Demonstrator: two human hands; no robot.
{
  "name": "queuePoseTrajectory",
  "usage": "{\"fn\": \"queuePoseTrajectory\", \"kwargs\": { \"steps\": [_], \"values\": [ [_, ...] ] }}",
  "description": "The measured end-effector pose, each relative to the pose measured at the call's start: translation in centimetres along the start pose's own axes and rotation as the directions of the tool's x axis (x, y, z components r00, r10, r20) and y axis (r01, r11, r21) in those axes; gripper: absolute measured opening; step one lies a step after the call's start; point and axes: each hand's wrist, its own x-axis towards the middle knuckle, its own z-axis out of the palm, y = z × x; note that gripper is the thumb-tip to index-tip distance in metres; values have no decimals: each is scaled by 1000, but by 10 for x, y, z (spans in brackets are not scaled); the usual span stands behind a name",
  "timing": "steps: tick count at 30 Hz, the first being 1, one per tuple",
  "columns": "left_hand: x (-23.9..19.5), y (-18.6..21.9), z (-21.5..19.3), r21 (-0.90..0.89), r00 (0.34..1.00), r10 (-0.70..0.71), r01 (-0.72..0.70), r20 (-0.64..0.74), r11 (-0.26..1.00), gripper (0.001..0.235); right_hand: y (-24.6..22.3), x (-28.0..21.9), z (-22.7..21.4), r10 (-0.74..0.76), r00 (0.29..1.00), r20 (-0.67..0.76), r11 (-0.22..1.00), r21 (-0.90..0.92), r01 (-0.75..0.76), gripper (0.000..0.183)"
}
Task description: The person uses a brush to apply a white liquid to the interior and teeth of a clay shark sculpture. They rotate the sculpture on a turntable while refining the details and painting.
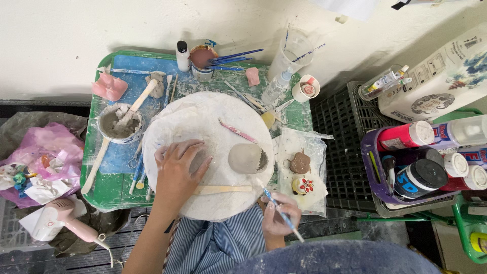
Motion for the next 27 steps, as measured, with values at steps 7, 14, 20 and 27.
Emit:
{"fn": "queuePoseTrajectory", "kwargs": {
  "steps": [7, 14, 20, 27],
  "values": [
    [0, 0, -1, -7, 1000, 0, 0, 11, 1000, 35, 8, 6, 0, 428, 903, -34, 817, 443, -370, 18],
    [1, 1, -2, -11, 1000, -9, 9, 5, 1000, 35, 0, 18, 8, 467, 884, -26, 818, 392, -421, 19],
    [1, 1, -2, -14, 1000, -7, 7, 3, 1000, 34, 0, 17, 10, 510, 859, -41, 779, 445, -441, 20],
    [0, 1, -1, -8, 1000, -16, 16, 5, 1000, 34, -1, 19, 7, 538, 842, -37, 740, 499, -451, 19]
  ]
}}
